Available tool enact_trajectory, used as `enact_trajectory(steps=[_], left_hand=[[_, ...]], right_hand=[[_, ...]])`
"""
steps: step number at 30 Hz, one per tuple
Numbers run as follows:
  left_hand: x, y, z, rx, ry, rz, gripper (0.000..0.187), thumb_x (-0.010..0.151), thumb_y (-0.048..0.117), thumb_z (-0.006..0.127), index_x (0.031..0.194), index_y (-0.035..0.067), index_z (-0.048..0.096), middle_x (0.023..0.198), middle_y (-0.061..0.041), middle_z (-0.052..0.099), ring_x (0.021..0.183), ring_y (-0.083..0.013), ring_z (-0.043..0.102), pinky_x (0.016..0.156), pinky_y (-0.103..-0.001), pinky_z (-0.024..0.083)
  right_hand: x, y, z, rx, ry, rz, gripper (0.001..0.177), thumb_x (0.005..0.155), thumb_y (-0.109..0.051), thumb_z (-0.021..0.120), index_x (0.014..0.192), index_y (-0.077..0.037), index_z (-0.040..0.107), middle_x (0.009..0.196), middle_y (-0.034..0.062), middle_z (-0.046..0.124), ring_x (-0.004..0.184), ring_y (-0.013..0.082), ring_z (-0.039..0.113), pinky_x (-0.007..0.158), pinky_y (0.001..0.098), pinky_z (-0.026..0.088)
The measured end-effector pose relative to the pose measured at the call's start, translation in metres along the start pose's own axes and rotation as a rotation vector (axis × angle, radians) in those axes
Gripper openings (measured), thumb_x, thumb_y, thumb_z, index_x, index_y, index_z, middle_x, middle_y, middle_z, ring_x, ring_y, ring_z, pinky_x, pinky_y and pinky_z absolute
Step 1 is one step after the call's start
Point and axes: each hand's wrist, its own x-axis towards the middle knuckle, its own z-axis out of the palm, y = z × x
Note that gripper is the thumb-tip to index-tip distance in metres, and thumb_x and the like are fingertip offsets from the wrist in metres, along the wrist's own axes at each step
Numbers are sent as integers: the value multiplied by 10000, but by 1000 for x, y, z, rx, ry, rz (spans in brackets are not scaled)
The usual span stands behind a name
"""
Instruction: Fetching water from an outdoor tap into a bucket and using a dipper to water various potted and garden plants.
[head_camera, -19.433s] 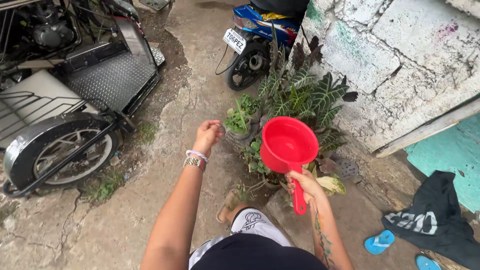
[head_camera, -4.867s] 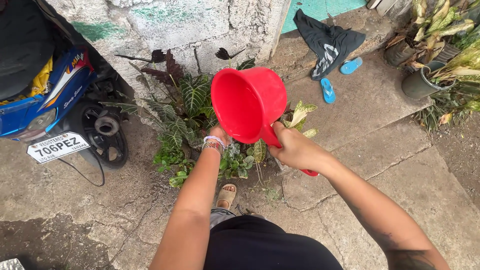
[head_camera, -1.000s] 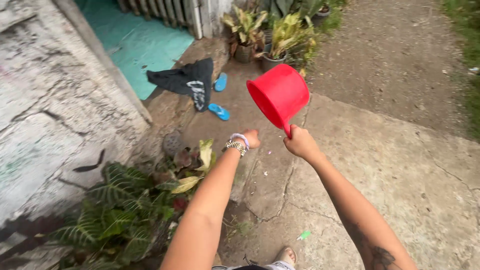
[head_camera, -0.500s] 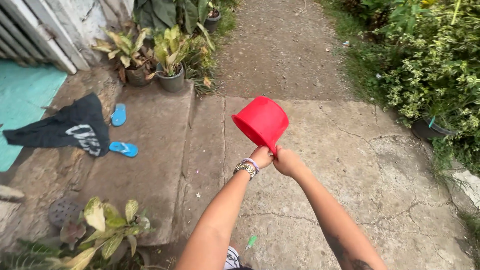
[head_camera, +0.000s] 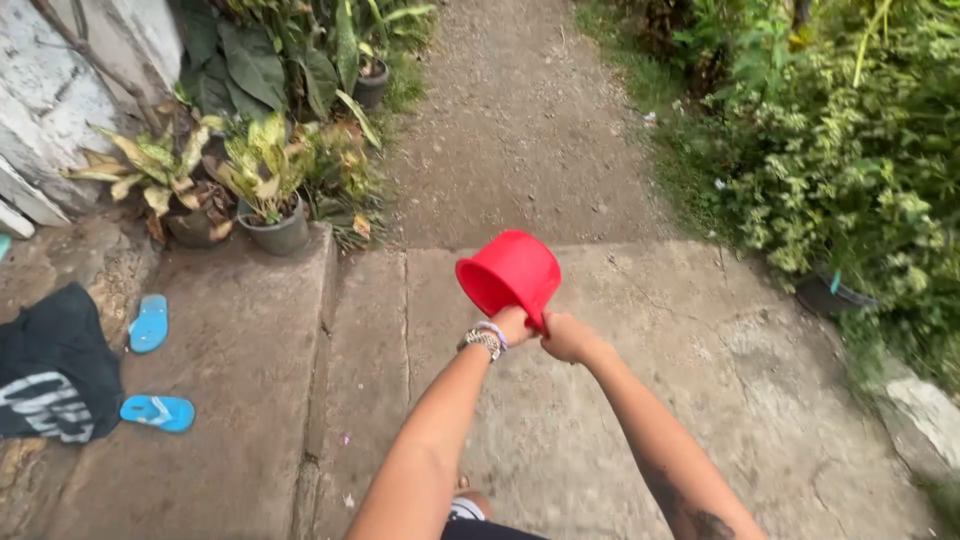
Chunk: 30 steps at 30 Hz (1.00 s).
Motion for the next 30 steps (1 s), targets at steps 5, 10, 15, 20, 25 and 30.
enact_trajectory(steps=[5, 10, 15, 20, 25, 30], left_hand=[[128, -8, -72, 52, 161, 125, 318, 823, 239, 751, 1085, 60, 724, 1090, -245, 709, 1080, -405, 667, 925, -489, 530], [204, -2, -129, 98, 279, 97, 242, 897, 201, 657, 1086, 60, 711, 1137, -264, 684, 1103, -442, 644, 955, -519, 516], [296, 10, -182, 167, 414, 1, 301, 877, 169, 632, 1166, 101, 687, 1283, -271, 608, 1194, -475, 575, 1023, -538, 472], [421, -27, -207, 116, 582, 81, 330, 882, 176, 675, 1197, 78, 695, 1274, -299, 591, 1198, -483, 560, 1009, -529, 470], [509, -11, -257, 63, 696, 109, 341, 869, 177, 713, 1188, 56, 713, 1176, -275, 621, 1120, -456, 598, 971, -505, 494], [591, -52, -291, -43, 682, -15, 333, 879, 145, 682, 1194, 40, 696, 1133, -220, 635, 1040, -382, 665, 921, -452, 535]], right_hand=[[142, 55, -41, -30, 322, -247, 321, 821, -144, 661, 1103, -31, 555, 987, 269, 693, 994, 464, 658, 867, 542, 538], [217, 49, -104, 216, 415, -231, 280, 851, -146, 644, 1077, -19, 538, 921, 276, 711, 908, 461, 682, 792, 531, 553], [284, 38, -186, 485, 355, -105, 291, 870, -157, 620, 1138, -64, 559, 841, 161, 709, 630, 275, 728, 459, 406, 586], [402, 86, -270, 490, 296, -251, 321, 879, -164, 663, 1144, -19, 553, 763, 144, 693, 555, 213, 683, 442, 371, 557], [489, 95, -347, 554, 257, -255, 347, 868, -141, 650, 1183, -34, 549, 770, 151, 695, 565, 233, 681, 449, 379, 555], [574, 89, -390, 561, 276, -310, 338, 857, -126, 637, 1168, -15, 569, 860, 189, 719, 666, 289, 735, 549, 447, 586]])
